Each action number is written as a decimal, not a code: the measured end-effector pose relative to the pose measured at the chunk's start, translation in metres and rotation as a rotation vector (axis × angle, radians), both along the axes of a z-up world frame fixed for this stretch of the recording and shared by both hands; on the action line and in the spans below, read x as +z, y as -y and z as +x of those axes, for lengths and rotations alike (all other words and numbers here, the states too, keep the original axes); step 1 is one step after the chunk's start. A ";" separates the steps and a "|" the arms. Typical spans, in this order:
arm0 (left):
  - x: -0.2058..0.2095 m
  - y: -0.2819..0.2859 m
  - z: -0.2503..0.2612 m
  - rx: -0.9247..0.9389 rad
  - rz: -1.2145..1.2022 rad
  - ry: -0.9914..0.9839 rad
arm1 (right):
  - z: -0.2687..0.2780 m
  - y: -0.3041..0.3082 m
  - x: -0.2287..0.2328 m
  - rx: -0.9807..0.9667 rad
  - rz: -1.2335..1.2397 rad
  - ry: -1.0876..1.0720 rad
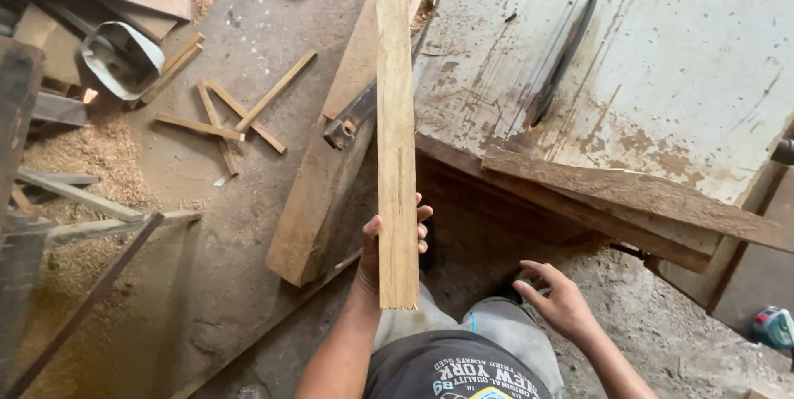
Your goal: Measuring, marking, and cutting a piece of wood using a table saw.
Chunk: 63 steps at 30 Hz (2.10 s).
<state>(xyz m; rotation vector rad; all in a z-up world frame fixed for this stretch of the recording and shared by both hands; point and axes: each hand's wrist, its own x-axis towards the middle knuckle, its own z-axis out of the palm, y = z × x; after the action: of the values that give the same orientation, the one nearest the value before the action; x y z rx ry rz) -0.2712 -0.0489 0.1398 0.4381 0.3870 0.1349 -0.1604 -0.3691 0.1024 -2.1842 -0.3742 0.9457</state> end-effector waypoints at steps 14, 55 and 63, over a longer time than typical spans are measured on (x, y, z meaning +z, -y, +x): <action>-0.031 0.005 0.022 0.145 1.402 -0.537 | 0.018 0.010 0.007 0.016 -0.095 0.291; 0.044 0.070 -0.112 -0.109 2.851 -0.133 | 0.180 0.066 0.133 0.269 0.252 1.211; 0.101 0.095 -0.060 0.499 2.173 0.004 | -0.071 0.044 -0.005 -0.195 0.261 -0.180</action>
<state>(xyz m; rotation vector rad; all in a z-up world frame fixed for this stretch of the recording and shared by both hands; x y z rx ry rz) -0.3309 -0.1444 0.2412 2.4704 0.1876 1.0742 -0.2312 -0.4126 0.0974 -1.8462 -0.1829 0.9204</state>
